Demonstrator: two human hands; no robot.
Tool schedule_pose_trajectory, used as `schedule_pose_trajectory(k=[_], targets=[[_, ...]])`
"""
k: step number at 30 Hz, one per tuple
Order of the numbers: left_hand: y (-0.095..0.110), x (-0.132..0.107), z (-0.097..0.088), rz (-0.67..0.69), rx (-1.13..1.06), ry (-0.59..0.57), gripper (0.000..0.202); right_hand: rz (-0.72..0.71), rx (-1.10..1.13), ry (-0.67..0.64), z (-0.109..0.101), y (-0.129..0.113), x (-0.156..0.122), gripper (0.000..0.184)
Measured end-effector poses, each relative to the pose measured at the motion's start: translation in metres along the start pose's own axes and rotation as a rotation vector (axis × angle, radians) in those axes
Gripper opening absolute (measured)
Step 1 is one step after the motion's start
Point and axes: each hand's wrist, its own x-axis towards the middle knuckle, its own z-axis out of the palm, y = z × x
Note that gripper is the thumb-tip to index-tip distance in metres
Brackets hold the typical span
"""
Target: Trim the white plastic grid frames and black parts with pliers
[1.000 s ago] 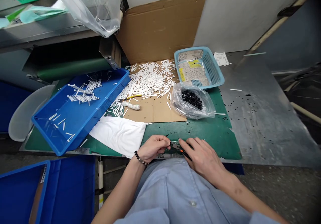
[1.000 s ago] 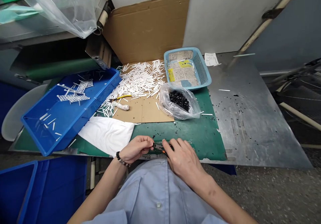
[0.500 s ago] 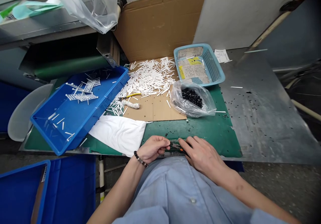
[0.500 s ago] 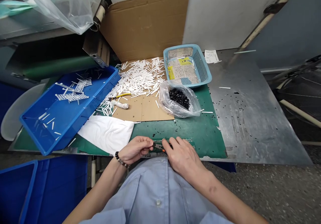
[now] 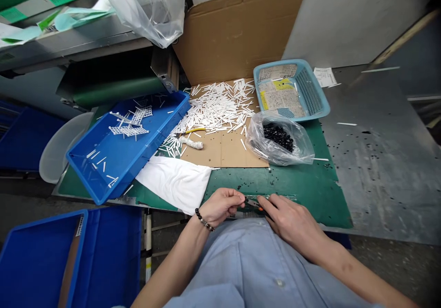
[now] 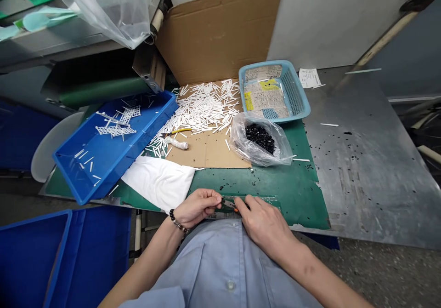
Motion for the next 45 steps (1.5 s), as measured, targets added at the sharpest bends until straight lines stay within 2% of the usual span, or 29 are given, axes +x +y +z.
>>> schedule_pose_trajectory(k=[8,16,23,28,33,38,45], targets=[[-0.001,0.003,0.000,-0.013,-0.026,-0.017,0.038,-0.040,-0.012,0.086,-0.003,0.004,0.002,0.038],[-0.003,0.002,0.003,-0.009,0.009,0.009,0.037,-0.017,-0.091,0.052,-0.009,-0.001,0.003,0.037],[-0.004,0.001,0.004,-0.010,-0.011,0.003,0.038,0.023,-0.049,0.007,-0.003,-0.004,-0.002,0.037],[-0.003,0.000,0.003,-0.019,-0.042,-0.017,0.034,0.029,0.071,0.121,0.010,-0.002,-0.008,0.037],[-0.005,0.001,0.001,-0.012,-0.181,0.002,0.026,0.071,0.188,0.211,0.018,0.002,-0.014,0.037],[-0.005,-0.001,-0.003,0.002,-0.235,-0.001,0.022,0.111,0.206,0.209,0.018,0.003,-0.015,0.036],[-0.004,-0.001,0.000,0.001,-0.230,0.002,0.020,0.093,0.169,0.164,0.014,0.002,-0.012,0.039]])
